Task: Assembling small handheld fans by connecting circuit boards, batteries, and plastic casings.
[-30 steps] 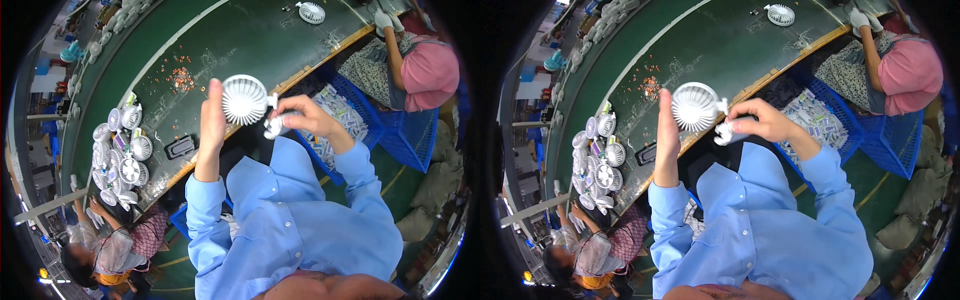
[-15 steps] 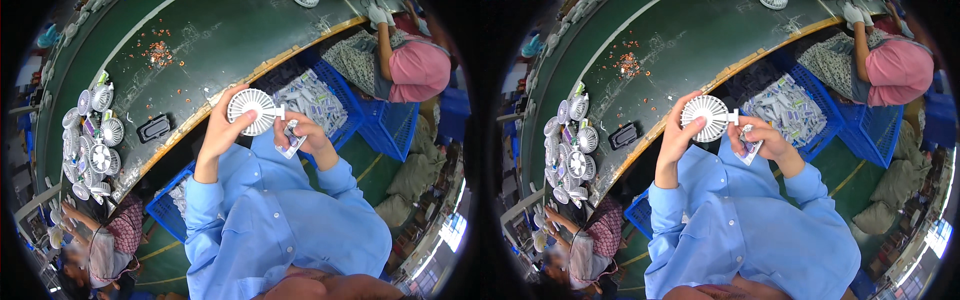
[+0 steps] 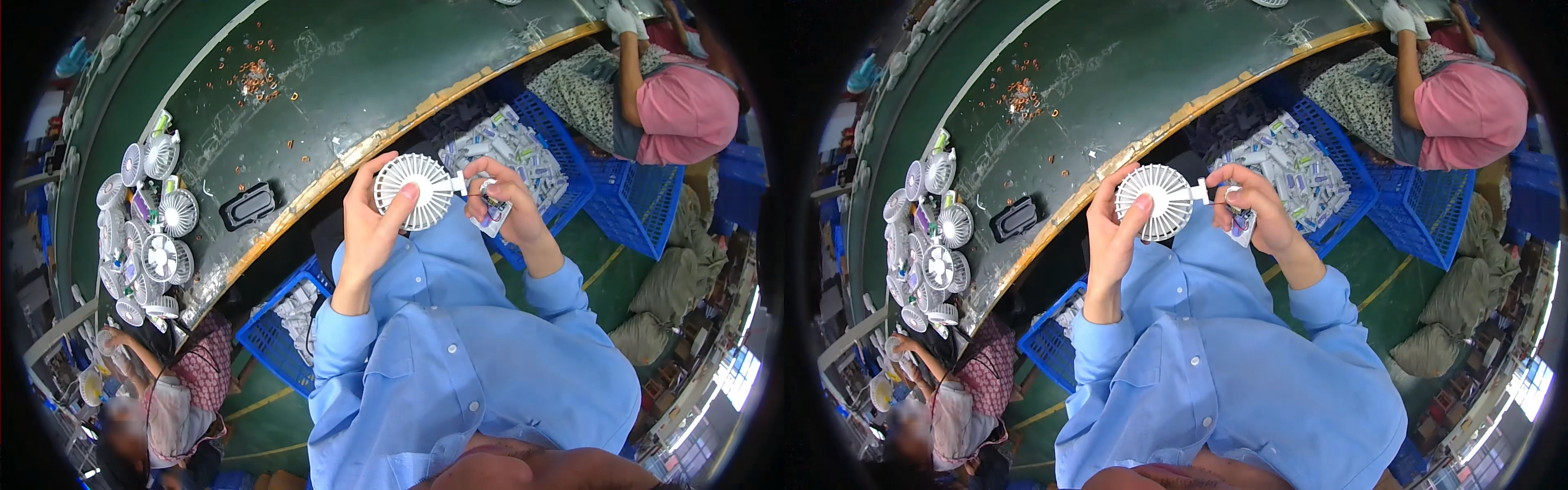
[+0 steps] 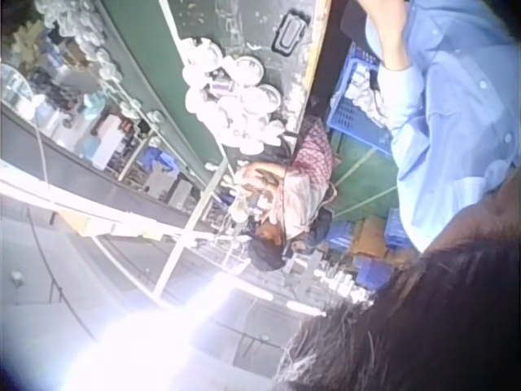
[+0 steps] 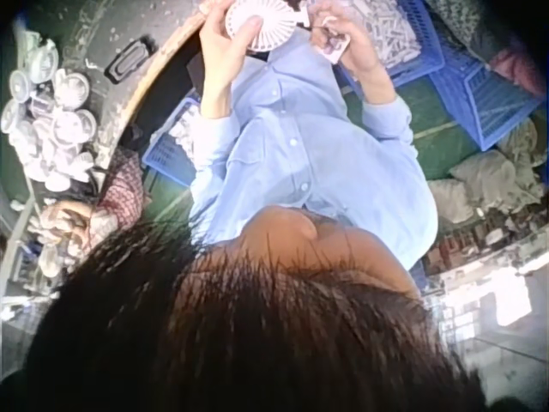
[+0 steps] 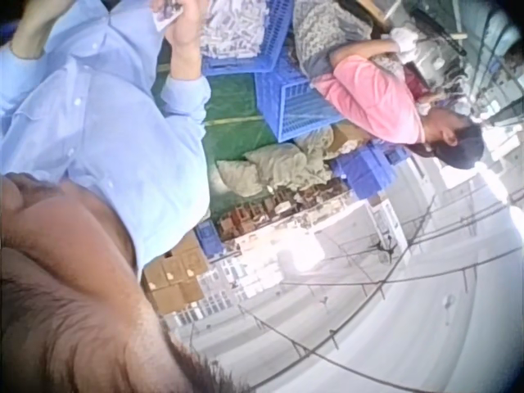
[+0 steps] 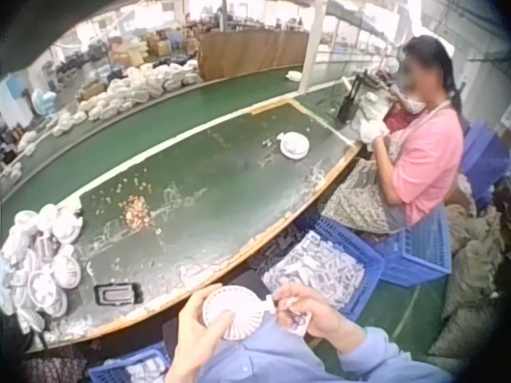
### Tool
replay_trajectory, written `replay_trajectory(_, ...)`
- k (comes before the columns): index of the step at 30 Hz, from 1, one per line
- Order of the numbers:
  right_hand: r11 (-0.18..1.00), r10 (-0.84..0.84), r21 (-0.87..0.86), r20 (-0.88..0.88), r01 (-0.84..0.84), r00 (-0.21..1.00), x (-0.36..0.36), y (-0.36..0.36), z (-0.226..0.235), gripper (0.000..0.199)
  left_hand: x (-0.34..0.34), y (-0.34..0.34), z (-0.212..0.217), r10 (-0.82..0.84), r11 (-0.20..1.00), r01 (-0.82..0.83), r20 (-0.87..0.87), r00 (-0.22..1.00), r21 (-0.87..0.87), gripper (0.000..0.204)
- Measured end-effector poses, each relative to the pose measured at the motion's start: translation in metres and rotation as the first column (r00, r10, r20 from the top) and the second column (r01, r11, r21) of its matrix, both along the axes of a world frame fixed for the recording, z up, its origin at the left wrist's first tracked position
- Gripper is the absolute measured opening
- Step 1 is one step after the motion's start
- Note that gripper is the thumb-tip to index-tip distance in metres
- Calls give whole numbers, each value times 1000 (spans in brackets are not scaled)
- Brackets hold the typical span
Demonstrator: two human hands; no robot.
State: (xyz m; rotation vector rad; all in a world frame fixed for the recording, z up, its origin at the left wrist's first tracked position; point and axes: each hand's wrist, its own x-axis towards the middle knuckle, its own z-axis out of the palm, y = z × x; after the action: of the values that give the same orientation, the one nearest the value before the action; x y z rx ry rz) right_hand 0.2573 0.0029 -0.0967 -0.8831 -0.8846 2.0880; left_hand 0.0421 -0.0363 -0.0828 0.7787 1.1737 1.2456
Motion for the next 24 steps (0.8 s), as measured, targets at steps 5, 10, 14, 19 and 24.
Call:
replay_trajectory(5, 979, -176, 120, 84, 165, 981, -5, 0, -2, 25, 15, -15, 6, 125, 982, -111, -86, 988, 153, 52)
replay_trajectory(10, 958, -205, 223, 86, 182, 975, -5, -1, 7, 25, 20, -23, 10, 179, 954, -155, -72, 981, 258, 55)
replay_trajectory(14, 937, -272, 216, -46, 275, 961, 2, 5, 1, 24, 14, -29, -4, 343, 919, -247, -314, 886, 307, 55)
replay_trajectory(19, 883, -419, 213, -50, 420, 907, 19, 23, -3, 24, -11, -37, 0, 398, 904, -351, -178, 900, 245, 57)
replay_trajectory(24, 988, 11, -154, -125, -30, 992, -5, 11, -21, 25, -4, -22, 9, 383, 899, -373, 3, 924, 230, 54)
